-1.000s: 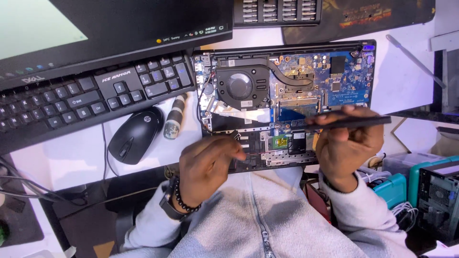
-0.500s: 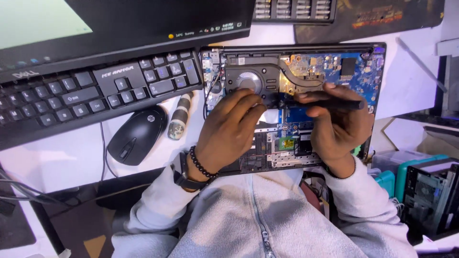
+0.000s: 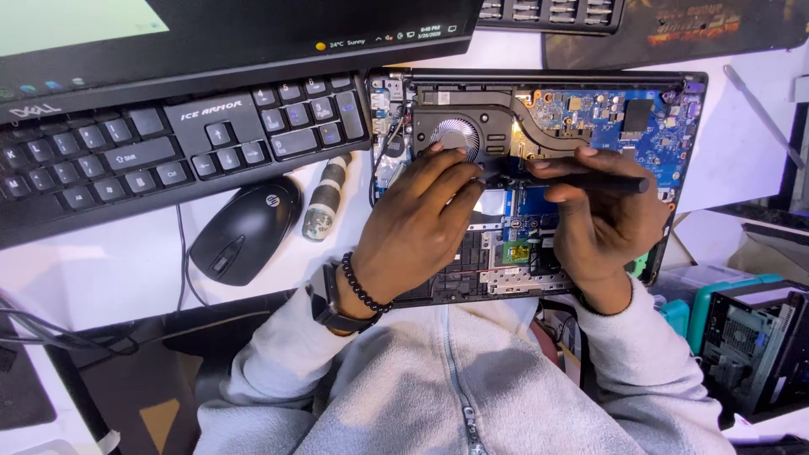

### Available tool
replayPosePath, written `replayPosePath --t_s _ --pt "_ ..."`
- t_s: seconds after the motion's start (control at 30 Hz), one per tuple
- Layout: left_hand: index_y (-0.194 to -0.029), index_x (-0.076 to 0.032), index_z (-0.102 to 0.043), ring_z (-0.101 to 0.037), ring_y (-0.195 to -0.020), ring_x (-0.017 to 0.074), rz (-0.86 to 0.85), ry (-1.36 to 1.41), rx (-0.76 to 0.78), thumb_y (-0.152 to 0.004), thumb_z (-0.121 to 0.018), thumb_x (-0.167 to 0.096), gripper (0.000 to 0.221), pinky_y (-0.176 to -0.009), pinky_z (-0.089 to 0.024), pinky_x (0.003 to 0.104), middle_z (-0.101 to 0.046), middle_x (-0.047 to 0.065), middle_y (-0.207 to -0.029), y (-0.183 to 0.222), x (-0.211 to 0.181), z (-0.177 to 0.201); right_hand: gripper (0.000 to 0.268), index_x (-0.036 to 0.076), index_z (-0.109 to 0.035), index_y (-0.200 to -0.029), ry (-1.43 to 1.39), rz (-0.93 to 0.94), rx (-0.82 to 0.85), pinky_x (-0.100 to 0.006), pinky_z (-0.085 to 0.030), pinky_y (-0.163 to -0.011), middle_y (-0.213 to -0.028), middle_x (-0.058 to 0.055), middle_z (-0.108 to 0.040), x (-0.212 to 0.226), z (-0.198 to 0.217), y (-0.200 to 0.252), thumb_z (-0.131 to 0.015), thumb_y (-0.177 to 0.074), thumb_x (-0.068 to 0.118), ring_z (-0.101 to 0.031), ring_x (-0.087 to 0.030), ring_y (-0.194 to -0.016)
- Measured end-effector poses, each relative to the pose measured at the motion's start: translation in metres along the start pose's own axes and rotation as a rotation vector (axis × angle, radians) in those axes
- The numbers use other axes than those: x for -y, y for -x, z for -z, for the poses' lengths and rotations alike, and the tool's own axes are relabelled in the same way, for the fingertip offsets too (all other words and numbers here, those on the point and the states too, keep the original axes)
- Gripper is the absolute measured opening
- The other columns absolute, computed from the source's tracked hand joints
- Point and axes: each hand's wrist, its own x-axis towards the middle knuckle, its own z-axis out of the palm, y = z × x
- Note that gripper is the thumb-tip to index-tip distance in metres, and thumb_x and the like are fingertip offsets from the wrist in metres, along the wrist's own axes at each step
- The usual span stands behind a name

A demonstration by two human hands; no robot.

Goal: The person works on a disassembled laptop on a desk, using a black spudger-like tool to pry and adjust components on the exposed motherboard. They reposition the laptop, manipulate the cooling fan and heatsink area, and use both hands to seat and adjust small internal parts and connectors.

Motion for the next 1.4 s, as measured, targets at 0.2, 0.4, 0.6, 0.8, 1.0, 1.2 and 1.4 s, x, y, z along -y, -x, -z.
replayPosePath --t_s 0.2,0.4,0.6,0.8,1.0,1.2,1.4 --pt "-0.114 0.006 -0.068 -0.058 -0.122 0.0364 -0.003 0.000 -0.001 -0.099 -0.059 0.002 0.018 -0.114 -0.047 0.050 -0.063 0.019 -0.123 0.000 0.000 0.000 0.022 -0.010 -0.045 -0.116 0.013 0.037 0.009 -0.045 -0.064 -0.082 -0.114 -0.026 -0.057 -0.004 0.000 0.000 -0.058 -0.109 0.006 -0.075 -0.042 -0.089" --pt "-0.114 0.005 -0.069 -0.058 -0.123 0.0361 0.000 -0.029 -0.006 -0.099 -0.060 0.000 0.018 -0.111 -0.049 0.050 -0.064 0.018 -0.124 0.001 0.000 -0.001 0.020 -0.015 -0.049 -0.112 0.088 0.127 0.022 -0.046 -0.065 -0.078 -0.114 -0.028 -0.058 -0.006 0.000 0.000 -0.057 -0.109 0.003 -0.076 -0.044 -0.085" --pt "-0.113 0.006 -0.068 -0.058 -0.121 0.0355 -0.008 -0.013 -0.007 -0.099 -0.058 0.002 0.017 -0.116 -0.044 0.049 -0.063 0.019 -0.119 -0.002 -0.001 0.002 0.022 -0.012 -0.057 -0.102 0.260 0.242 0.112 -0.040 -0.061 -0.075 -0.091 -0.027 -0.071 0.007 0.002 -0.012 -0.073 -0.099 0.003 -0.078 -0.039 -0.083" --pt "-0.124 0.004 -0.066 -0.063 -0.117 0.0344 0.087 0.068 -0.113 -0.097 -0.066 0.004 0.027 -0.119 -0.043 0.055 -0.066 0.017 -0.125 -0.008 -0.013 0.008 0.004 -0.011 -0.066 -0.100 0.178 0.123 0.371 -0.038 -0.060 -0.081 -0.097 -0.024 -0.075 0.035 0.011 -0.038 -0.064 -0.099 -0.014 -0.077 -0.036 -0.093" --pt "-0.139 -0.009 -0.058 -0.070 -0.115 0.0312 0.041 0.336 -0.180 -0.115 -0.058 -0.019 0.027 -0.110 -0.059 0.044 -0.064 0.012 -0.129 -0.037 -0.044 0.033 0.057 0.002 -0.040 -0.077 0.470 0.135 0.291 -0.040 -0.022 -0.057 -0.066 -0.007 -0.030 -0.002 0.032 -0.015 -0.052 -0.101 0.053 -0.030 -0.022 -0.056" --pt "-0.112 -0.003 -0.067 -0.068 -0.098 0.0293 -0.081 0.335 -0.212 -0.099 -0.078 -0.011 0.019 -0.090 -0.059 0.041 -0.063 0.011 -0.109 -0.062 -0.041 0.018 0.040 0.001 -0.033 -0.077 0.345 0.214 0.215 -0.041 -0.019 -0.059 -0.070 -0.011 -0.026 0.002 0.018 -0.025 -0.051 -0.108 0.018 -0.024 -0.025 -0.060" --pt "-0.123 -0.010 -0.067 -0.064 -0.111 0.0303 -0.119 0.446 -0.153 -0.100 -0.073 0.011 0.032 -0.091 -0.062 0.040 -0.071 0.011 -0.109 -0.064 -0.032 0.013 0.009 -0.010 -0.065 -0.097 0.182 0.102 0.310 -0.038 -0.042 -0.069 -0.090 -0.017 -0.066 0.004 0.024 -0.032 -0.065 -0.091 -0.004 -0.057 -0.026 -0.074"
